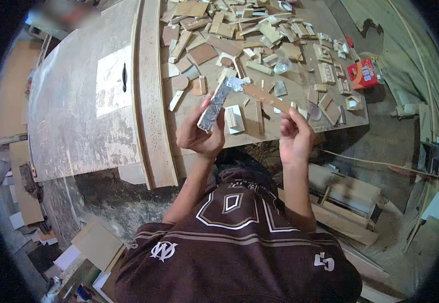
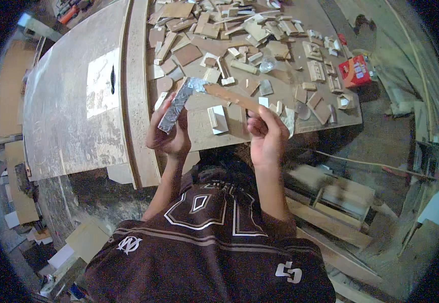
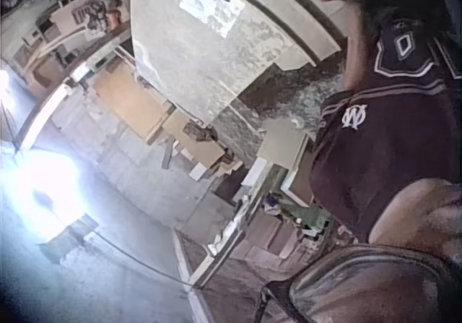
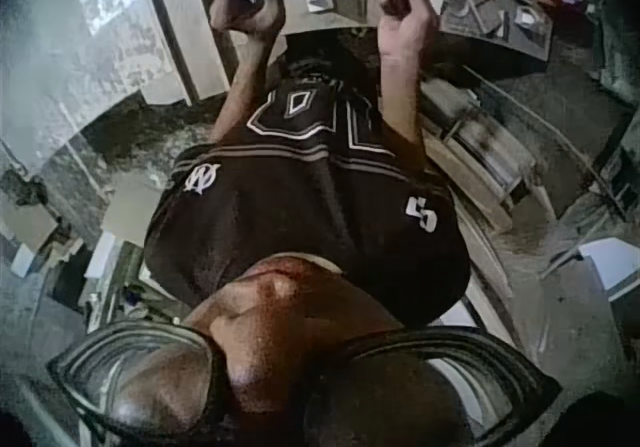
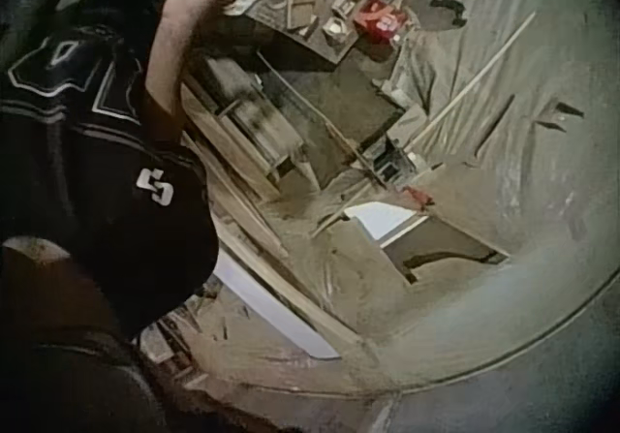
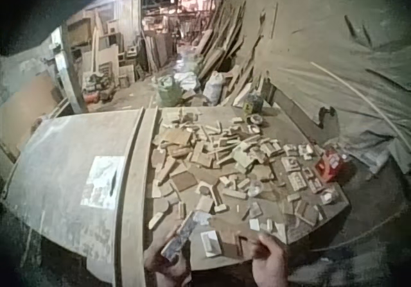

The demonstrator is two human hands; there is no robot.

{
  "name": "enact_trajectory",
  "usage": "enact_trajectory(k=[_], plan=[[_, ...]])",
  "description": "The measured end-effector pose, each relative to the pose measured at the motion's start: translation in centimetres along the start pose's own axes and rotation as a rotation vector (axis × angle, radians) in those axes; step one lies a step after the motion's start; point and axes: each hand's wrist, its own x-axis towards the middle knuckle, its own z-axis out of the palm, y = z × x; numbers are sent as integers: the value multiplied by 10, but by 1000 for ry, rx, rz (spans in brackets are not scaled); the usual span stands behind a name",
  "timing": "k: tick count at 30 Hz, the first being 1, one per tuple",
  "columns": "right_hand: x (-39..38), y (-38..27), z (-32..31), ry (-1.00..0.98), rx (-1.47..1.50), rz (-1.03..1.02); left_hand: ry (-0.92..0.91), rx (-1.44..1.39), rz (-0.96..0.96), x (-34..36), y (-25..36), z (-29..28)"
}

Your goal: The recorder uses a hand saw to cut a small wooden plank and then applies glue to join pieces of wood.

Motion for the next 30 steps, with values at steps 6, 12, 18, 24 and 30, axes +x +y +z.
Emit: enact_trajectory(k=[6, 12, 18, 24, 30], plan=[[4, 6, -15, -24, 49, 52, 77, -107, -77, -7, -10, 0], [5, 9, 2, -17, -65, 76, 43, -61, -94, -9, -5, 4], [22, -2, -30, 58, -79, 20, -31, 39, -104, -7, -18, -2], [126, -28, -49, 84, -583, -632, -215, 15, -395, -15, -31, -29], [229, -26, -53, 22, -951, -828, -276, 17, -611, -33, -35, -53]])
